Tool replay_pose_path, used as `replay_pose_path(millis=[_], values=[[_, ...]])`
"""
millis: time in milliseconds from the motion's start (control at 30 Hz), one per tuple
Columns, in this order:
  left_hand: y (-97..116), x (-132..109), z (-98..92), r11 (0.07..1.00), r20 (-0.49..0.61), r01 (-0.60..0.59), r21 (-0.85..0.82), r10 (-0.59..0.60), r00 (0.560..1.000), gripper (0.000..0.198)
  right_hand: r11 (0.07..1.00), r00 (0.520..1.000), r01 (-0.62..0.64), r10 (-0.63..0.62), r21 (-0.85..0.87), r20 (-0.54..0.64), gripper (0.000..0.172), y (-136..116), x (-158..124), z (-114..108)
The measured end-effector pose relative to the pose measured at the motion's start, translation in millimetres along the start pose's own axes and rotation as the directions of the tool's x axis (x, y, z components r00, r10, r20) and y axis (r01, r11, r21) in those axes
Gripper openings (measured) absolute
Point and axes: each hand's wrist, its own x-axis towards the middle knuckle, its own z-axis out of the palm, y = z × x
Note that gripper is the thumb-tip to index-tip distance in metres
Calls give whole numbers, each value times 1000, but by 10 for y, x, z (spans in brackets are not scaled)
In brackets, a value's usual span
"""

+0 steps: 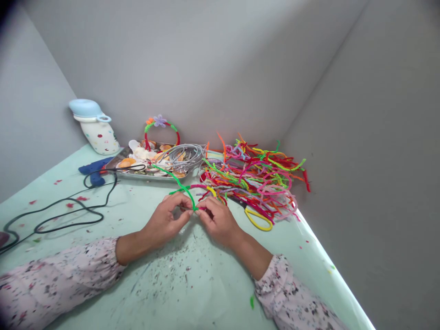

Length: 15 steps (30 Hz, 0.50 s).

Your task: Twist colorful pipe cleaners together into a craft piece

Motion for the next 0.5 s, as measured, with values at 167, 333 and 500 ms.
replay_pose_path(millis=[167,333,500], values=[[-6,6,2,999,2,-34,-15,34,999,6,1000,1000,-4,4,16,1,9,4,1,-5],[-26,2,20,999,4,-36,-29,37,999,4,1000,1000,-9,9,12,-4,9,8,1,-12],[-59,-9,37,997,-15,-68,-32,67,998,7,1000,1000,-14,14,26,1,10,4,-3,-20]])
